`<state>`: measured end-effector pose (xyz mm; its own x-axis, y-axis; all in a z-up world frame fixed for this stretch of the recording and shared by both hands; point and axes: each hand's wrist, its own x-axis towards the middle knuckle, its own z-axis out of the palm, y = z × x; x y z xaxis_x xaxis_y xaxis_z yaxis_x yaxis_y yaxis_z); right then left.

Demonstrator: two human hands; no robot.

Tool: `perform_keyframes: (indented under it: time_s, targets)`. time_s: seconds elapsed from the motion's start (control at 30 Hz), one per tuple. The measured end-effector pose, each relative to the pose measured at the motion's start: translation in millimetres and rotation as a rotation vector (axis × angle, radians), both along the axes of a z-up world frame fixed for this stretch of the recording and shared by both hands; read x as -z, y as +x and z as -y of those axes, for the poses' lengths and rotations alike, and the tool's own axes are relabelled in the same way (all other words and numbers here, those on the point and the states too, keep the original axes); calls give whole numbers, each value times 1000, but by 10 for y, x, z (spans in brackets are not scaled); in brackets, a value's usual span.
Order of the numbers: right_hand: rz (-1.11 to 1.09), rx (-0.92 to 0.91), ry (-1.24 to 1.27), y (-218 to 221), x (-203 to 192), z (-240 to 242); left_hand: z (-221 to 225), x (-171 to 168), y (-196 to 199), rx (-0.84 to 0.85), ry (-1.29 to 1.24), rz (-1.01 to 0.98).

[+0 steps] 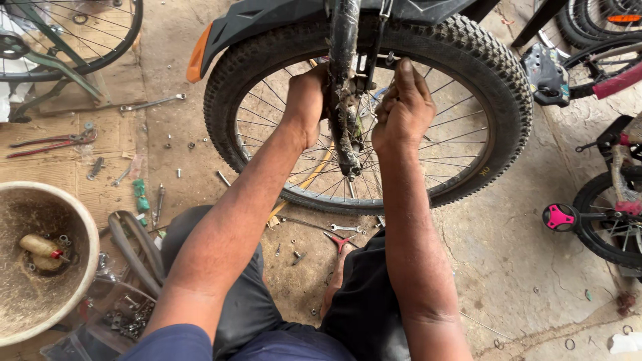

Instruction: The person repairs a bicycle brake assembly by hand using a wrench and a screwdriver to tighten components on the front fork.

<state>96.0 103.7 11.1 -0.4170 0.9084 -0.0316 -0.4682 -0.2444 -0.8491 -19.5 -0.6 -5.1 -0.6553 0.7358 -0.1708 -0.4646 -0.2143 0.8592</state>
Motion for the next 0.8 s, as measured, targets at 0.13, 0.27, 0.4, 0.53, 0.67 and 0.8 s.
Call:
perform_keyframes:
  time_s: [0.13, 0.27, 0.4, 0.53, 0.67, 0.8]
  targets:
    - [31, 68, 29, -46, 8, 34, -54, -39, 19, 115, 123, 105]
    - [-132, -132, -77, -43, 28, 87, -94, 12, -64, 135, 220, 187]
    - [69, -32, -76, -146, 10, 85, -118, 70, -120, 133, 198, 166]
    - [123, -25, -63, -201, 12, 136, -91, 15, -144, 70, 32, 78]
    - [42, -102, -65, -223, -2, 146, -119, 10, -172, 109, -13, 92]
    - [102, -150, -32, -154, -53, 148, -179, 72, -181, 90, 3, 82]
